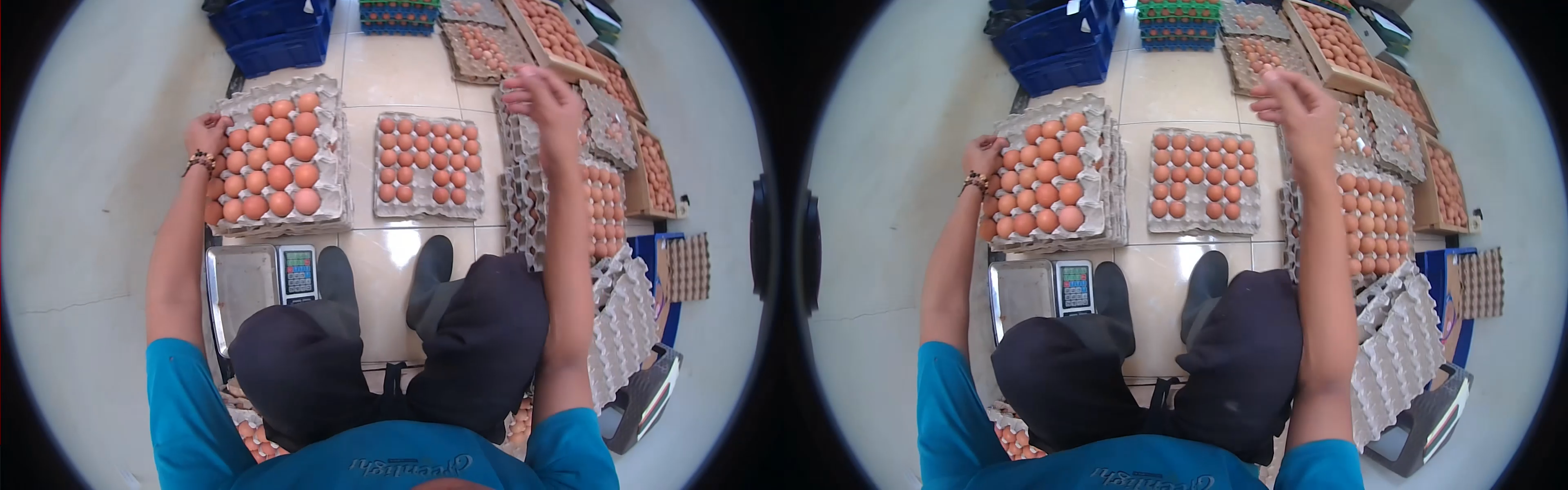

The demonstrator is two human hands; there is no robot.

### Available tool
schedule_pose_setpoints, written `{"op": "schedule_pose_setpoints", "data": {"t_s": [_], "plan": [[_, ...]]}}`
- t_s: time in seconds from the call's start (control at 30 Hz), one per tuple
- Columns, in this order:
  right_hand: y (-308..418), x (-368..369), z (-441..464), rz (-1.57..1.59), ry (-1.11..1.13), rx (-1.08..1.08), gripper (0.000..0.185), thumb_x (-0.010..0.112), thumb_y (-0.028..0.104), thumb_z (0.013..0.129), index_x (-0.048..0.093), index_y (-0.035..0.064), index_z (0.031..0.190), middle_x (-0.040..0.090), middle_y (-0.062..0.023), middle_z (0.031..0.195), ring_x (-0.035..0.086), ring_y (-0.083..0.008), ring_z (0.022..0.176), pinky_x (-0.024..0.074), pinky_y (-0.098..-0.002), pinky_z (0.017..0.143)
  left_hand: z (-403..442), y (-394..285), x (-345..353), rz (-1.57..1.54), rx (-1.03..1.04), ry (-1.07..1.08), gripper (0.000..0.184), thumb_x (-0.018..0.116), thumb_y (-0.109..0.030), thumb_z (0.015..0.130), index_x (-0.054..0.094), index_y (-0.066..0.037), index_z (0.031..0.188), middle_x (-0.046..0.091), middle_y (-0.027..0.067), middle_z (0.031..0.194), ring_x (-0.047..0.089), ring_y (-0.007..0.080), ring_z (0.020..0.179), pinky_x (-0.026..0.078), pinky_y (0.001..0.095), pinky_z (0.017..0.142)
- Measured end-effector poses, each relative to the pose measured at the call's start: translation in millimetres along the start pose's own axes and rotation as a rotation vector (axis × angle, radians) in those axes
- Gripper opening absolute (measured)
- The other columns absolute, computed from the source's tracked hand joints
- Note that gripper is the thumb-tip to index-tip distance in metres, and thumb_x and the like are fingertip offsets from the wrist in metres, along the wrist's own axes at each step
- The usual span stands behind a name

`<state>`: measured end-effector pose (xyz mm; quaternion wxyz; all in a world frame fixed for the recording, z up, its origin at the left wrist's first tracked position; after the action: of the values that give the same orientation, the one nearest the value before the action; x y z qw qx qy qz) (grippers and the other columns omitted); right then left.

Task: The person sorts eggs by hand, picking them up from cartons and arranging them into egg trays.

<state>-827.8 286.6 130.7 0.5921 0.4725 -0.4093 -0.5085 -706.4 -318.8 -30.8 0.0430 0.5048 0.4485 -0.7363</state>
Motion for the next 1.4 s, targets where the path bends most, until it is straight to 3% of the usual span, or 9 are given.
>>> {"op": "schedule_pose_setpoints", "data": {"t_s": [0.17, 0.27, 0.37, 0.5, 0.63, 0.9, 1.13, 1.3, 1.4], "plan": [[-236.3, 3.2, -31.7, -0.524, 0.236, 0.22, 0.02, 0.066, 0.014, 0.081, 0.071, -0.0006, 0.094, 0.071, -0.0059, 0.08, 0.063, -0.0099, 0.071, 0.0525, -0.0281, 0.067, -61.8, -96.2, -38.0, -0.06, 0.403, -0.272, 0.023, 0.067, -0.023, 0.09, 0.076, -0.007, 0.103, 0.074, 0.0107, 0.085, 0.071, 0.0249, 0.085, 0.053, 0.0375, 0.085], [-326.2, 46.1, -93.4, -0.733, 0.434, 0.264, 0.023, 0.069, 0.012, 0.074, 0.07, 0.0031, 0.095, 0.071, -0.0093, 0.077, 0.07, -0.0207, 0.075, 0.0553, -0.0336, 0.07, -136.6, -170.0, -50.0, -0.096, 0.481, -0.078, 0.022, 0.068, -0.022, 0.091, 0.074, -0.002, 0.087, 0.066, 0.007, 0.069, 0.063, 0.021, 0.076, 0.05, 0.0346, 0.085], [-324.7, 82.3, -118.7, -1.027, 0.56, 0.222, 0.026, 0.07, 0.013, 0.072, 0.068, 0.0062, 0.097, 0.071, -0.0124, 0.088, 0.071, -0.0305, 0.083, 0.0562, -0.0416, 0.072, -212.5, -198.6, -67.3, -0.088, 0.681, -0.106, 0.031, 0.069, -0.023, 0.093, 0.068, 0.002, 0.074, 0.057, 0.0043, 0.06, 0.054, 0.014, 0.065, 0.047, 0.0301, 0.076], [-308.9, 104.5, -118.1, -1.118, 0.607, 0.032, 0.037, 0.072, 0.01, 0.071, 0.063, 0.0095, 0.107, 0.065, -0.0166, 0.103, 0.069, -0.0344, 0.088, 0.055, -0.0476, 0.074, -271.8, -180.7, -71.5, -0.161, 0.214, 0.409, 0.02, 0.069, -0.015, 0.091, 0.071, 0.002, 0.08, 0.063, 0.0071, 0.065, 0.059, 0.0182, 0.07, 0.046, 0.0303, 0.07], [-332.9, 107.5, -104.6, -1.052, 0.697, 0.001, 0.022, 0.077, 0.016, 0.068, 0.067, 0.0061, 0.085, 0.069, -0.0173, 0.09, 0.069, -0.034, 0.085, 0.0552, -0.0448, 0.074, -306.4, -213.4, -92.0, -0.09, 0.394, 0.503, 0.016, 0.067, -0.014, 0.089, 0.073, 0.0, 0.092, 0.069, 0.0085, 0.077, 0.064, 0.0174, 0.072, 0.05, 0.0322, 0.083], [-354.9, 71.8, -104.0, 0.433, 0.201, 0.814, 0.024, 0.068, 0.014, 0.079, 0.061, 0.0044, 0.1, 0.059, 0.0004, 0.073, 0.061, -0.0128, 0.069, 0.0569, -0.0305, 0.069, -327.7, -271.7, -91.3, -0.153, 0.496, 0.571, 0.026, 0.071, -0.01, 0.084, 0.07, -0.001, 0.109, 0.072, 0.0098, 0.091, 0.067, 0.0194, 0.085, 0.051, 0.032, 0.078], [-314.3, 134.9, -116.6, -1.067, 0.671, 0.056, 0.036, 0.072, 0.016, 0.072, 0.063, 0.0065, 0.105, 0.069, -0.0142, 0.08, 0.071, -0.0308, 0.077, 0.0577, -0.043, 0.068, -331.9, -271.3, -55.1, -0.268, 0.419, 0.574, 0.023, 0.072, -0.011, 0.086, 0.07, 0.0, 0.107, 0.072, 0.0096, 0.088, 0.068, 0.0168, 0.083, 0.052, 0.0299, 0.077], [-326.8, 145.0, -118.2, -1.083, 0.694, 0.112, 0.044, 0.076, 0.02, 0.069, 0.064, 0.0126, 0.111, 0.071, -0.0168, 0.088, 0.07, -0.0355, 0.083, 0.0567, -0.0479, 0.071, -331.0, -256.6, -50.9, -0.143, 0.436, 0.554, 0.022, 0.071, -0.016, 0.086, 0.07, -0.001, 0.102, 0.072, 0.0118, 0.086, 0.071, 0.0243, 0.08, 0.053, 0.0331, 0.07], [-313.7, 123.4, -114.2, -0.766, 0.57, 0.148, 0.038, 0.078, 0.023, 0.073, 0.07, 0.0129, 0.109, 0.072, -0.0125, 0.087, 0.071, -0.0325, 0.077, 0.0561, -0.0462, 0.065, -327.6, -255.9, -46.5, -0.177, 0.383, 0.584, 0.02, 0.068, -0.008, 0.089, 0.069, 0.002, 0.107, 0.072, 0.0086, 0.086, 0.068, 0.0157, 0.081, 0.053, 0.0294, 0.077]]}}
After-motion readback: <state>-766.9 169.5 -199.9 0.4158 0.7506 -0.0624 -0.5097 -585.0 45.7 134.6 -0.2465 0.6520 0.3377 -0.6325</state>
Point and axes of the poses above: each hand's wrist, its own z-axis towards the middle knuckle, its own x-axis out of the palm, y = z × x, the point moved 8 cm from there along z, towards the middle knuckle
